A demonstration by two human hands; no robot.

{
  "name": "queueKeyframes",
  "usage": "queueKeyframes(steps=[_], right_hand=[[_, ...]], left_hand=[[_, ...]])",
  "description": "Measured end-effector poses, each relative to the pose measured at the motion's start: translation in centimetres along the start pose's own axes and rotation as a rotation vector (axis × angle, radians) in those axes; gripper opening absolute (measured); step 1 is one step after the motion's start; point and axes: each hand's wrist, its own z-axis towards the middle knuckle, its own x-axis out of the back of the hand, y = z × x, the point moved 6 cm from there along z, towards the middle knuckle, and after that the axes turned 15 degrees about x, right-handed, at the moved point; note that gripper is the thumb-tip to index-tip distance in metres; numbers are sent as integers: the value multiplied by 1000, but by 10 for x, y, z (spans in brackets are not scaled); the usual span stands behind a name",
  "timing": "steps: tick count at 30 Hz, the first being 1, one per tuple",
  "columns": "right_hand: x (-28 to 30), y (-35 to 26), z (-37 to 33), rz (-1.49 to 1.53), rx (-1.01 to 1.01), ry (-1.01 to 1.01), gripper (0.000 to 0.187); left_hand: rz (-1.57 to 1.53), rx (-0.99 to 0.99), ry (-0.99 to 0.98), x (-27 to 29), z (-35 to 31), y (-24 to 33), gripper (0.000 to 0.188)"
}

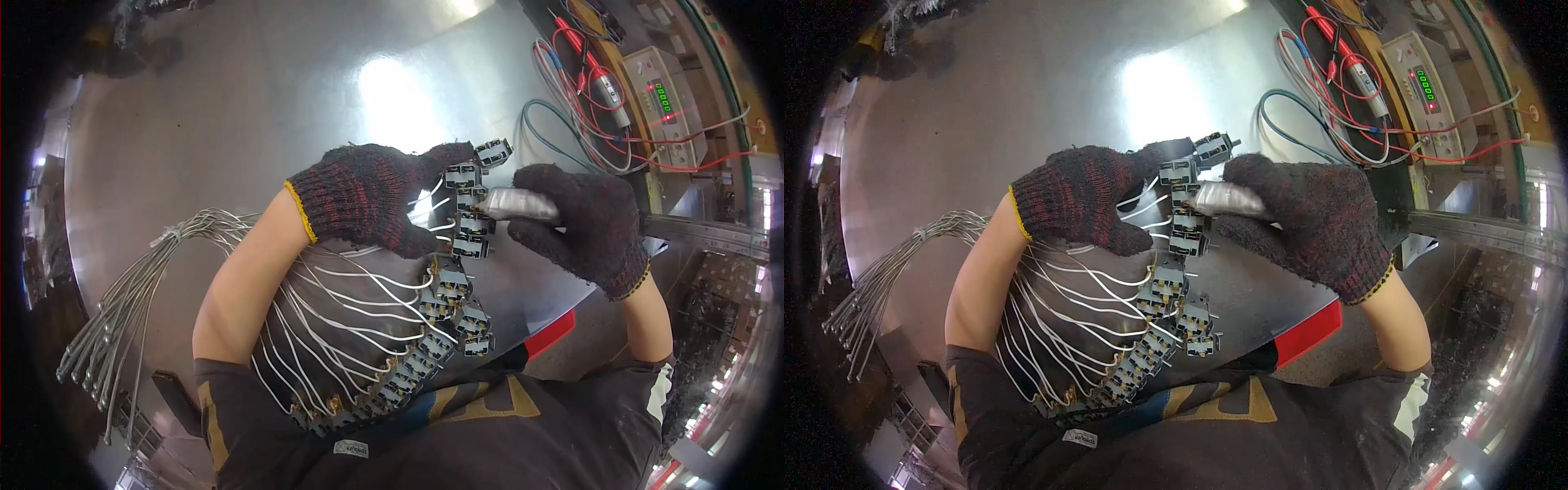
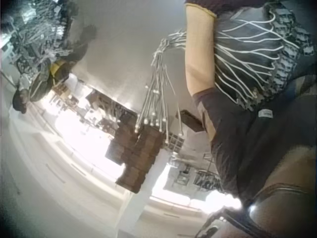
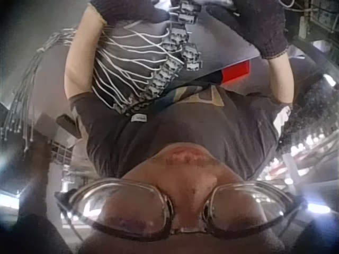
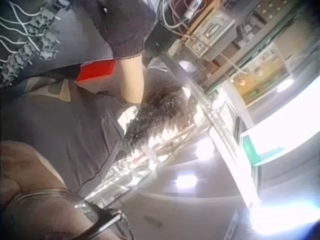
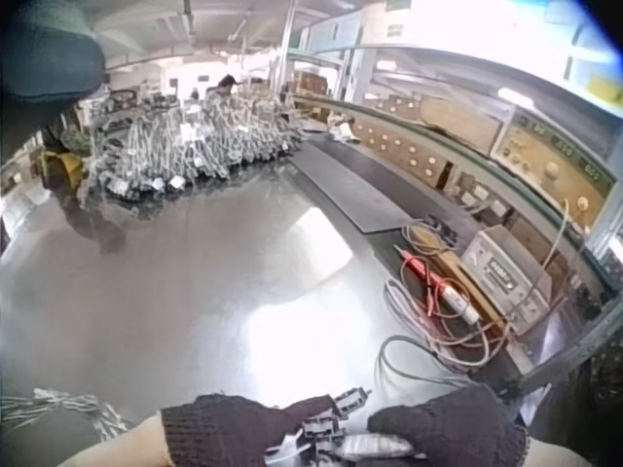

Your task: Marking and inspecting a bundle of electronic components with wires on a production line.

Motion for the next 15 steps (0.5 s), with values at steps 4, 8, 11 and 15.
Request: queueKeyframes(steps=[4, 8, 11, 15], right_hand=[[2, -8, 3, -101, 58, -9, 50], [0, -7, 4, -139, 65, -66, 50], [1, -6, 2, -113, 90, -25, 50], [-1, -3, 0, -128, 95, -37, 51]], left_hand=[[-5, -21, 20, -2, 2, -3, 112], [2, -9, 31, 1, -1, 0, 111], [-29, 6, 41, 6, -4, 6, 111], [-60, 66, -17, 10, -6, 8, 111]])
